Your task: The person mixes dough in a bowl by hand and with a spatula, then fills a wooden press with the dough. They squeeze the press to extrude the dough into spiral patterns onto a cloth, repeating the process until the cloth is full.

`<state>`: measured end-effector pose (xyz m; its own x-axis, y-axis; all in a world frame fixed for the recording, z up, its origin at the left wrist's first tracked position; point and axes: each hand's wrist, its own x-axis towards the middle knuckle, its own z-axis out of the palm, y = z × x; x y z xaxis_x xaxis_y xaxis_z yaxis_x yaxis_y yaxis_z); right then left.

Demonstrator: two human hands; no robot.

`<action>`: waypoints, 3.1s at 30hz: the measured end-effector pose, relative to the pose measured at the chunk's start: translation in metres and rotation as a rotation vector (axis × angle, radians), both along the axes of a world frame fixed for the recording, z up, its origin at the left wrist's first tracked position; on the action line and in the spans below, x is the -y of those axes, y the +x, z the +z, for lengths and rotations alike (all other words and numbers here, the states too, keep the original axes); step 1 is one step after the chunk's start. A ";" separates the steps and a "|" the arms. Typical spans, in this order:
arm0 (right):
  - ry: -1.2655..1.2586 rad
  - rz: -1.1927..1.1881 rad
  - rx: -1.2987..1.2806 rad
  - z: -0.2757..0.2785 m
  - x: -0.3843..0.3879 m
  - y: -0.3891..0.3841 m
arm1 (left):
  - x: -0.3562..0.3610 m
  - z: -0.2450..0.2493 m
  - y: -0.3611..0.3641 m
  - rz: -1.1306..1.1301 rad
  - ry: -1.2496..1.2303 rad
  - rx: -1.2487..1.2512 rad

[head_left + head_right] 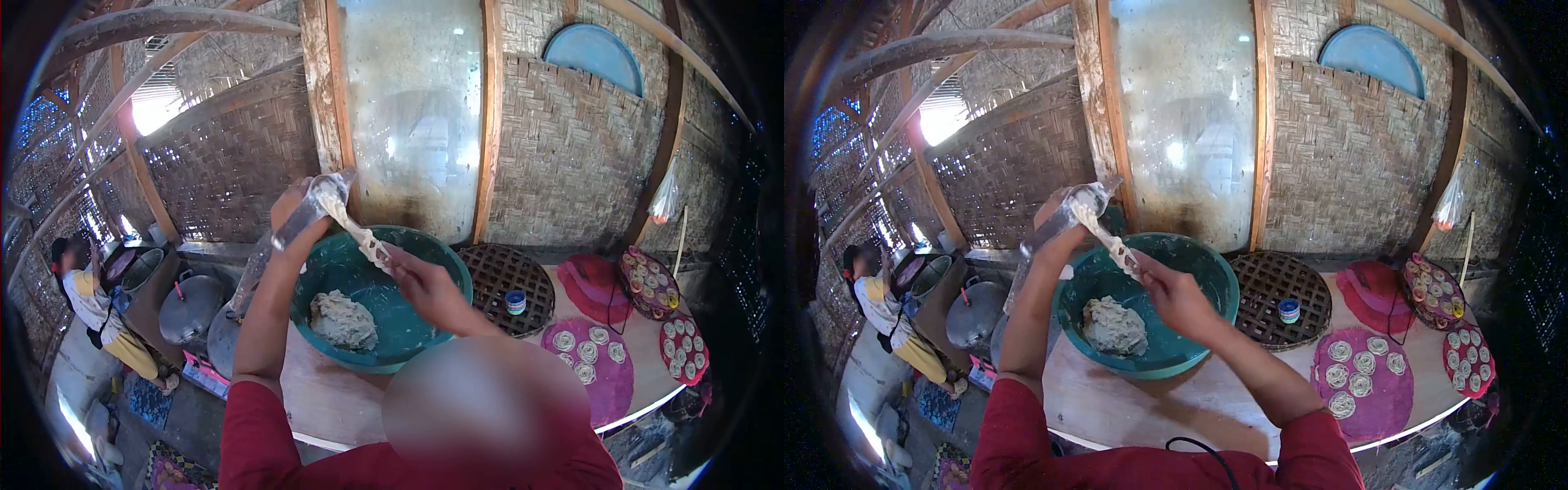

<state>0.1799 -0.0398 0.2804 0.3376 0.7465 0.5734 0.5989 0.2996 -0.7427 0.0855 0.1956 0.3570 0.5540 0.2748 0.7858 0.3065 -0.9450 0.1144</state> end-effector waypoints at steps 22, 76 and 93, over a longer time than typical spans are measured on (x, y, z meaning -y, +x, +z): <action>-0.183 -0.535 1.373 0.075 0.040 0.003 | -0.008 -0.024 0.003 -0.082 0.316 -0.111; -0.410 -0.656 0.304 0.006 0.278 -0.053 | 0.294 -0.175 0.047 -1.200 -0.673 -0.644; -0.094 -0.072 -1.260 -0.198 0.447 -0.090 | 0.400 -0.226 0.144 -1.837 -0.949 -1.212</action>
<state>0.0898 -0.4873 0.0821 0.6509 0.7240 -0.2284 -0.5243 0.2112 -0.8249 0.2295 -0.2046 0.1312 0.4742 -0.8779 0.0666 -0.2052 -0.0367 0.9780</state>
